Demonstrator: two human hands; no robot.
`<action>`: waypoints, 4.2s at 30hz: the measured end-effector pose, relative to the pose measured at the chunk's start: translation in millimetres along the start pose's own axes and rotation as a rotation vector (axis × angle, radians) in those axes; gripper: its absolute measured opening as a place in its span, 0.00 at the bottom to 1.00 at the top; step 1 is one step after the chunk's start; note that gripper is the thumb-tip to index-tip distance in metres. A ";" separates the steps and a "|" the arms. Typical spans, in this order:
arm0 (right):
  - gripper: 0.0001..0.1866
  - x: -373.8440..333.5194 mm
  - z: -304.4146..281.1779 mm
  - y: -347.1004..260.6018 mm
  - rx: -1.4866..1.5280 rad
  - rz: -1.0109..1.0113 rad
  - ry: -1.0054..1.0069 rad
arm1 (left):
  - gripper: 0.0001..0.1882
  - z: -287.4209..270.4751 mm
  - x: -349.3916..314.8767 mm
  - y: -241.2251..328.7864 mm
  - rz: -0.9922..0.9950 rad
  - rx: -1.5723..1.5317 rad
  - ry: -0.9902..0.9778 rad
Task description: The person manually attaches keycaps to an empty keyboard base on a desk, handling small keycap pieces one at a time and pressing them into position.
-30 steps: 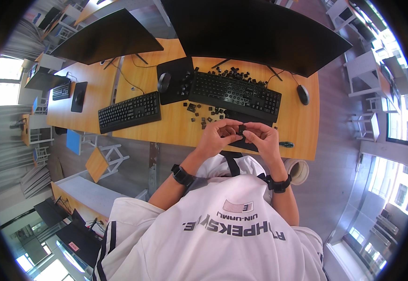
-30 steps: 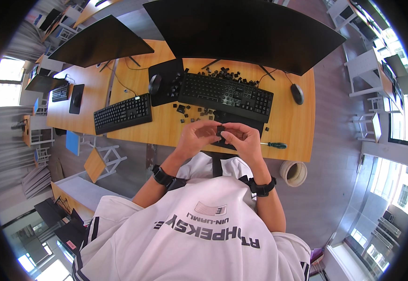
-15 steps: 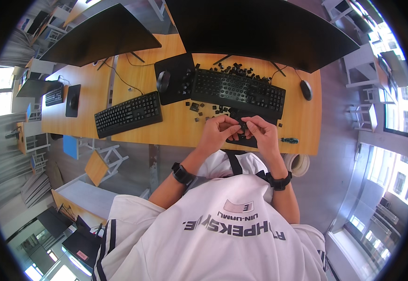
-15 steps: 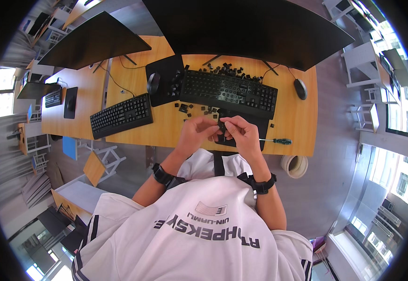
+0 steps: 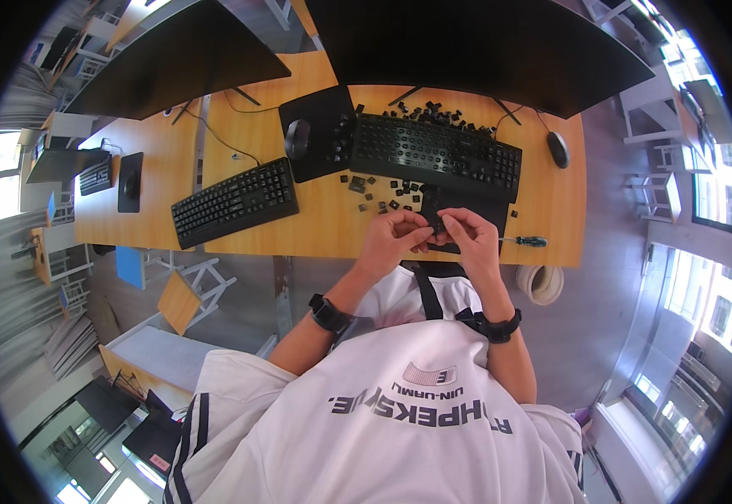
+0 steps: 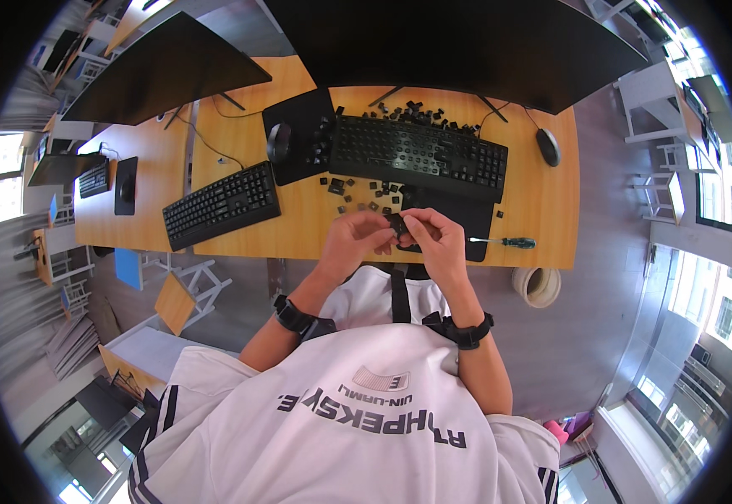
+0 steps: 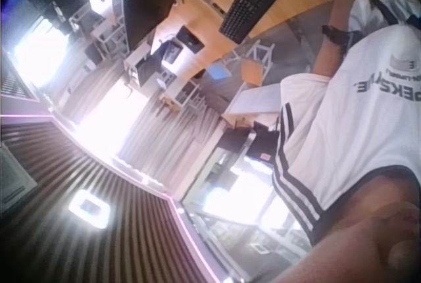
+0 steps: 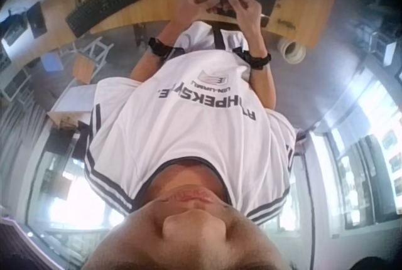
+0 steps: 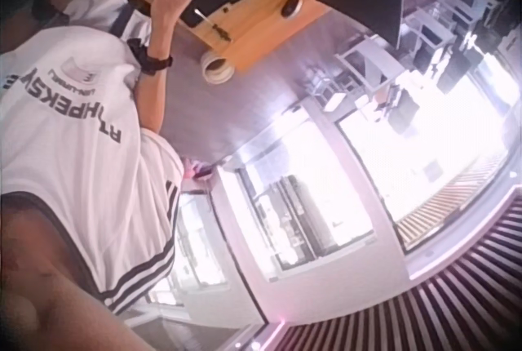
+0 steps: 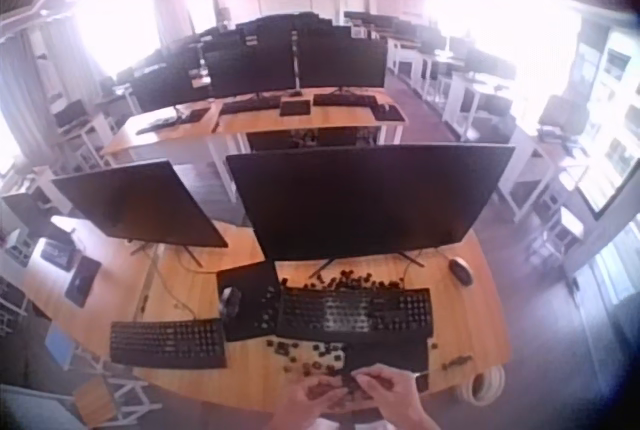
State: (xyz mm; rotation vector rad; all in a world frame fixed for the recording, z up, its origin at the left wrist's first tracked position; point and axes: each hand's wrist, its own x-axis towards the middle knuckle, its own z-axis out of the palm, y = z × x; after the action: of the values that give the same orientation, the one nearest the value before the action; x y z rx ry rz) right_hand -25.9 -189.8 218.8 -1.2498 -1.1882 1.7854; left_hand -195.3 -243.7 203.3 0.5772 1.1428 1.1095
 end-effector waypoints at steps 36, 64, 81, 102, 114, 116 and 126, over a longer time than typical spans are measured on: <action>0.09 138.6 -106.6 21.1 0.018 0.168 0.070 | 0.11 52.3 168.3 -21.2 -0.125 0.210 0.155; 0.06 217.3 -127.0 114.4 -0.529 -0.043 0.314 | 0.05 32.2 267.6 -117.6 0.286 0.926 0.269; 0.09 243.8 -139.8 114.1 -0.648 0.239 0.220 | 0.06 40.6 289.8 -98.6 -0.056 0.882 0.341; 0.07 138.2 -186.7 62.7 -0.535 0.153 0.316 | 0.10 -36.7 172.8 -73.3 -0.099 0.815 0.329; 0.29 54.9 -88.4 128.1 -1.220 0.088 -0.052 | 0.09 -36.0 72.3 -139.4 -0.125 0.890 -0.026; 0.25 55.2 -85.0 136.6 -1.192 0.099 -0.028 | 0.10 -36.5 65.8 -146.1 -0.103 0.911 -0.044; 0.17 60.9 -97.5 176.6 -0.939 -0.043 -0.031 | 0.18 -30.2 69.5 -182.4 -0.279 0.805 0.012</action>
State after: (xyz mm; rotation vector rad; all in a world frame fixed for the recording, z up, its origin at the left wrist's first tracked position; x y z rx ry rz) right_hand 43.8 -173.9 20.6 -1.6490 -2.1726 1.2023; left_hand -151.1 -256.1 11.2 0.9874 1.6221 0.3793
